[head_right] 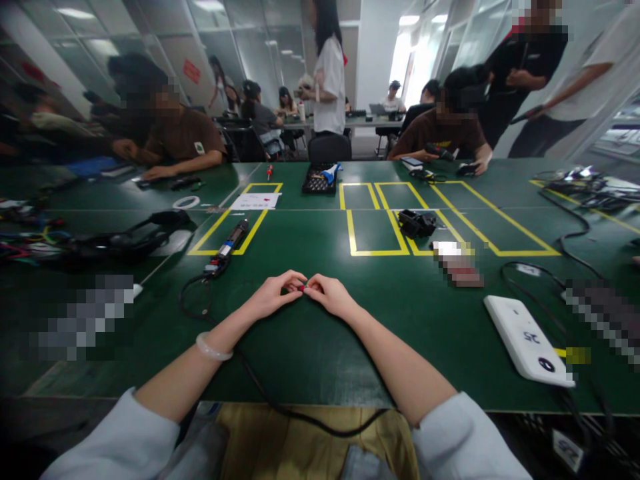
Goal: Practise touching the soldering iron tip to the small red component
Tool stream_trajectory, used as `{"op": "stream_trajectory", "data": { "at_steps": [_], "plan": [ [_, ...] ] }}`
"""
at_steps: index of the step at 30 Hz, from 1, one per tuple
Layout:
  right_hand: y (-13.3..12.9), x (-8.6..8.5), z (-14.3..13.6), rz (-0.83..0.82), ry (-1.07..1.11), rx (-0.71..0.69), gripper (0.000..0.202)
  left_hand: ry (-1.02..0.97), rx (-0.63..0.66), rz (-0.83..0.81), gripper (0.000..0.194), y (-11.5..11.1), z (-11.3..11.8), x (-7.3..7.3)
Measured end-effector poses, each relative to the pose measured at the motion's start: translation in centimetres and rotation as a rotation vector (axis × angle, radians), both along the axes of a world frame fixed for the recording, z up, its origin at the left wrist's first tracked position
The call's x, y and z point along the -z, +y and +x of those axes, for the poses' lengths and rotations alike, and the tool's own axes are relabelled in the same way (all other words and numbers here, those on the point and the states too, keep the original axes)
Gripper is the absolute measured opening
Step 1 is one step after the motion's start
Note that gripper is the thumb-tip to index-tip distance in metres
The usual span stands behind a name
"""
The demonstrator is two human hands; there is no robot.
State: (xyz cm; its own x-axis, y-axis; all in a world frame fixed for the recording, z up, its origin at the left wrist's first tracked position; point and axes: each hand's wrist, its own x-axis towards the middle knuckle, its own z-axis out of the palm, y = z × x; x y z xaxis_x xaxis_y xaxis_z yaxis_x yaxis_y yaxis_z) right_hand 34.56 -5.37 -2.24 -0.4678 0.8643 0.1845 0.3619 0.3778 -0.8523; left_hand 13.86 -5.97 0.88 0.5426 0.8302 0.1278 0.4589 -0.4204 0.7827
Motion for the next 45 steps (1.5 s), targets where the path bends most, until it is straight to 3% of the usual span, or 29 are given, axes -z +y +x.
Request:
{"op": "stream_trajectory", "data": {
  "at_steps": [5,11,18,21,25,28,30,34,37,45],
  "plan": [
    [-0.1,-0.6,0.1,0.038,-0.048,-0.013,0.031,0.130,-0.034,0.138,0.021,-0.4,0.4,-0.1],
    [-0.2,-0.1,0.1,-0.002,0.095,-0.023,0.024,0.175,-0.086,0.151,0.023,-0.5,0.3,-0.3],
    [-0.3,-0.1,0.0,0.038,0.068,-0.033,0.016,0.246,-0.073,0.188,0.032,0.2,-0.5,-0.7],
    [-0.4,-0.3,0.0,0.034,0.072,-0.036,0.015,0.344,-0.254,0.332,0.036,1.6,-2.8,-1.0],
    [-0.5,-0.5,0.0,0.021,0.061,-0.032,0.015,0.547,-0.652,0.480,0.045,3.5,-7.8,-0.9],
    [-0.5,-0.5,0.0,0.021,0.055,-0.033,0.015,0.726,-0.906,0.422,0.060,4.2,-11.6,-0.6],
    [-0.4,-0.4,0.0,0.022,0.053,-0.034,0.015,0.802,-0.980,0.306,0.065,4.4,-13.6,-0.3],
    [-0.4,-0.2,0.0,0.014,0.055,-0.036,0.015,0.812,-0.930,0.106,0.059,4.9,-16.0,0.1],
    [-0.4,-0.3,0.0,0.007,0.054,-0.040,0.015,0.786,-0.883,0.102,0.057,5.2,-16.5,0.2],
    [-0.4,-0.3,-0.1,0.013,0.047,-0.036,0.016,0.832,-0.853,0.136,0.050,4.7,-13.9,-0.5]
  ]
}}
